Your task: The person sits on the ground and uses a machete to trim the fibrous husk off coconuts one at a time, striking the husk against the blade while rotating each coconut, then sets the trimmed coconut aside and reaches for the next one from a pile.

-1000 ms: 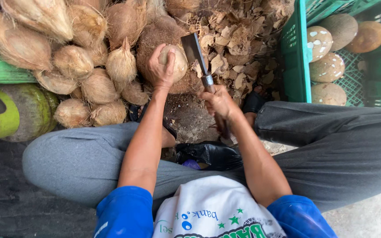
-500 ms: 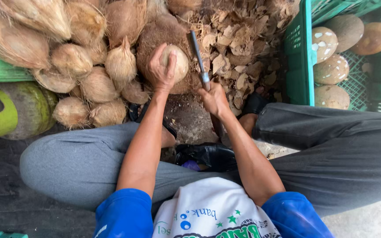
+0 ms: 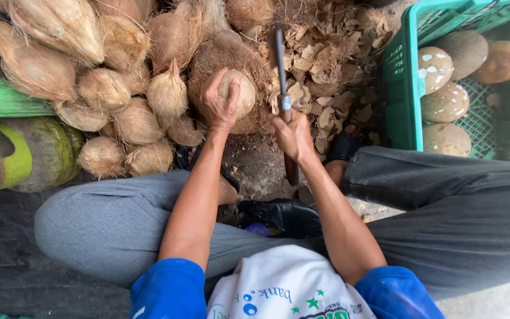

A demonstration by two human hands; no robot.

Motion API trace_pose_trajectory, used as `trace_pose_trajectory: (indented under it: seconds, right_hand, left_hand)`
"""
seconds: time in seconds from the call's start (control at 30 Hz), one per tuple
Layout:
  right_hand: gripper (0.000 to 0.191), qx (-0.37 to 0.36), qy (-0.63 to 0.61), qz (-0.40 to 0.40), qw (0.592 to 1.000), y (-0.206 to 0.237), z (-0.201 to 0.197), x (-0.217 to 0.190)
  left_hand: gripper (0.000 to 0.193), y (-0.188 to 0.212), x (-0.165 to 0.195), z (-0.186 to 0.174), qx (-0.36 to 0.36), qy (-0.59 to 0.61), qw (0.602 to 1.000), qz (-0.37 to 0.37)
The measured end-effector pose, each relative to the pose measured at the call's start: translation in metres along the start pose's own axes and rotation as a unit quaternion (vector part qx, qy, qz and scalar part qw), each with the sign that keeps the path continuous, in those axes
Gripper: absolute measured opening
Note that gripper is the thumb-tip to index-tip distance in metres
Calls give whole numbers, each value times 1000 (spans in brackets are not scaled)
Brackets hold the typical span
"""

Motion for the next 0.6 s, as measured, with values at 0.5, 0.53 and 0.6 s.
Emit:
trace_pose_trajectory:
  seconds: [0.5,0.53,0.6]
  right_hand:
    - [22,8,-2,-69,998,-3,6,4]
    - [24,10,19,-67,998,-3,8,4]
    - [25,-18,96,-34,995,-3,10,4]
  left_hand:
    - [54,4,-2,2,-18,28,999,-3]
    - [55,4,-2,2,-13,17,1000,-1]
    - [55,5,-3,1,-14,8,1000,-9]
Point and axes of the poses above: each hand's wrist, its own y-axis away from the middle knuckle, its own z-axis out of the palm, x = y × z, the point moved 4 cm from there along -y, towards the middle knuckle, and after that the axes turned 7 degrees about -y, right-handed, at the moved point
